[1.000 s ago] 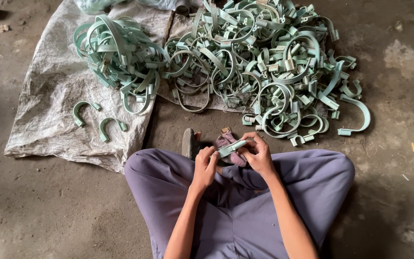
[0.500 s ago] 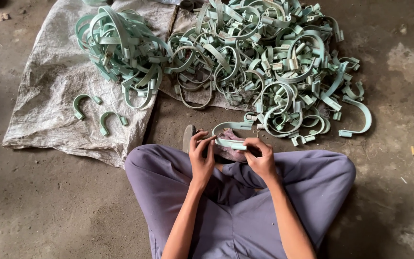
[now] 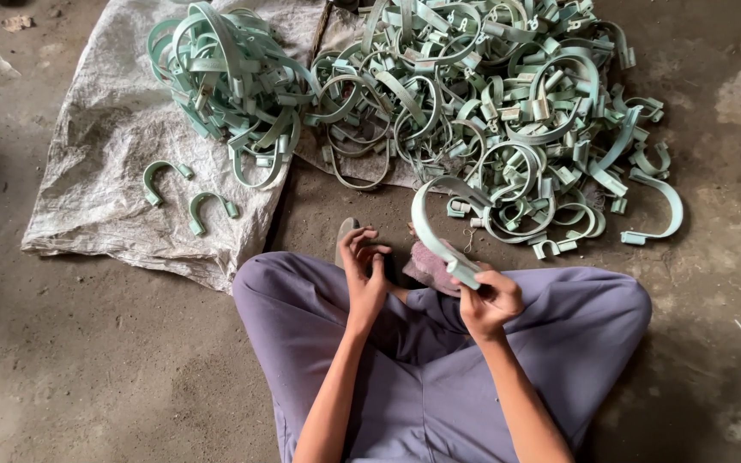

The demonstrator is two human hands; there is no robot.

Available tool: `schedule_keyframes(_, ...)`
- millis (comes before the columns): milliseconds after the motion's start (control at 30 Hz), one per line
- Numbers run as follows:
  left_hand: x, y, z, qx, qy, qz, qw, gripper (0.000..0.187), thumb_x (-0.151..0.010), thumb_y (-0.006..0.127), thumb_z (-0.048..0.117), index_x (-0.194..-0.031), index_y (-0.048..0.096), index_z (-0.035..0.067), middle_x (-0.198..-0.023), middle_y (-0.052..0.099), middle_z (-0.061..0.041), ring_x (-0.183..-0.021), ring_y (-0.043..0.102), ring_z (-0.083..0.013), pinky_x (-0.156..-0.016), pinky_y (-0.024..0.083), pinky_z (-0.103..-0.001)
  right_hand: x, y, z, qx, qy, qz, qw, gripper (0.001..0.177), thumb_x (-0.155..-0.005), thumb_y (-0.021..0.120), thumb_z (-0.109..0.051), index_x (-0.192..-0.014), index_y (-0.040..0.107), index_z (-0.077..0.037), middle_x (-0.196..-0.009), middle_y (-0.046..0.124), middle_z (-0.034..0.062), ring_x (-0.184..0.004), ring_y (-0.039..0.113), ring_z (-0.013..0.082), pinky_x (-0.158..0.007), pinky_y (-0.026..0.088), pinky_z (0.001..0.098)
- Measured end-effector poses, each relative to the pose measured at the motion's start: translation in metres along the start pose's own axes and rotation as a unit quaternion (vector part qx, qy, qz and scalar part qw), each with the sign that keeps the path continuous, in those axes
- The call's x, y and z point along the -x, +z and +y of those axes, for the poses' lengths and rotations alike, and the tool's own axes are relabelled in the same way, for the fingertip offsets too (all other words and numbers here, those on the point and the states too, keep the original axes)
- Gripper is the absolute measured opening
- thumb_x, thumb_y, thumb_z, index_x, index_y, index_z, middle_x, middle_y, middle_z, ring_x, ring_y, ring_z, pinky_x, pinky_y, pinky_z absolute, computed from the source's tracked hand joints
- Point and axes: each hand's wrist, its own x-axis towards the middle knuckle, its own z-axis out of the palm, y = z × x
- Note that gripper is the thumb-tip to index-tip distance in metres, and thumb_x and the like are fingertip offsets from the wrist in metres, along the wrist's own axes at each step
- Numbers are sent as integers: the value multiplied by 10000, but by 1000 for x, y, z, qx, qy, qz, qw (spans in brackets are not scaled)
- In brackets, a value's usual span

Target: The person sits on the floor and uses a small abrasive block to smooth the edges of light green metal U-shaped parts. They pick up each part from a large pile, rub the edges against the block, and place the finished part on a cloth beside them.

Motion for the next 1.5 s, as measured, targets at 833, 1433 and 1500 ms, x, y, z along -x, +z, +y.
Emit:
schedule_keyframes(833,-10,-10,13,471,-115,-89,870,200,-1099,465,232,-1138,497,38,-662,351,77,-518,410,-75,-579,436,-312,-78,-3,-26,34,242,-291,925,111,-921,738,-50,-1031,739,-65,-883,785,104,-885,761,205,-801,580,343)
schedule_keyframes(1433,10,-6,15,423,-100,-206,877,313,-1110,427,267,-931,515,25,-568,334,40,-465,336,-114,-516,376,-328,-76,60,-93,86,66,-106,988,40,-909,740,77,-943,749,57,-748,734,153,-691,742,216,-605,578,282)
schedule_keyframes(1500,10,-6,14,414,-104,-187,885,332,-1110,435,271,-941,527,0,-571,329,33,-476,326,-110,-511,363,-319,-85,58,-102,99,80,-119,985,84,-901,731,95,-957,767,43,-773,741,163,-717,746,240,-614,592,313)
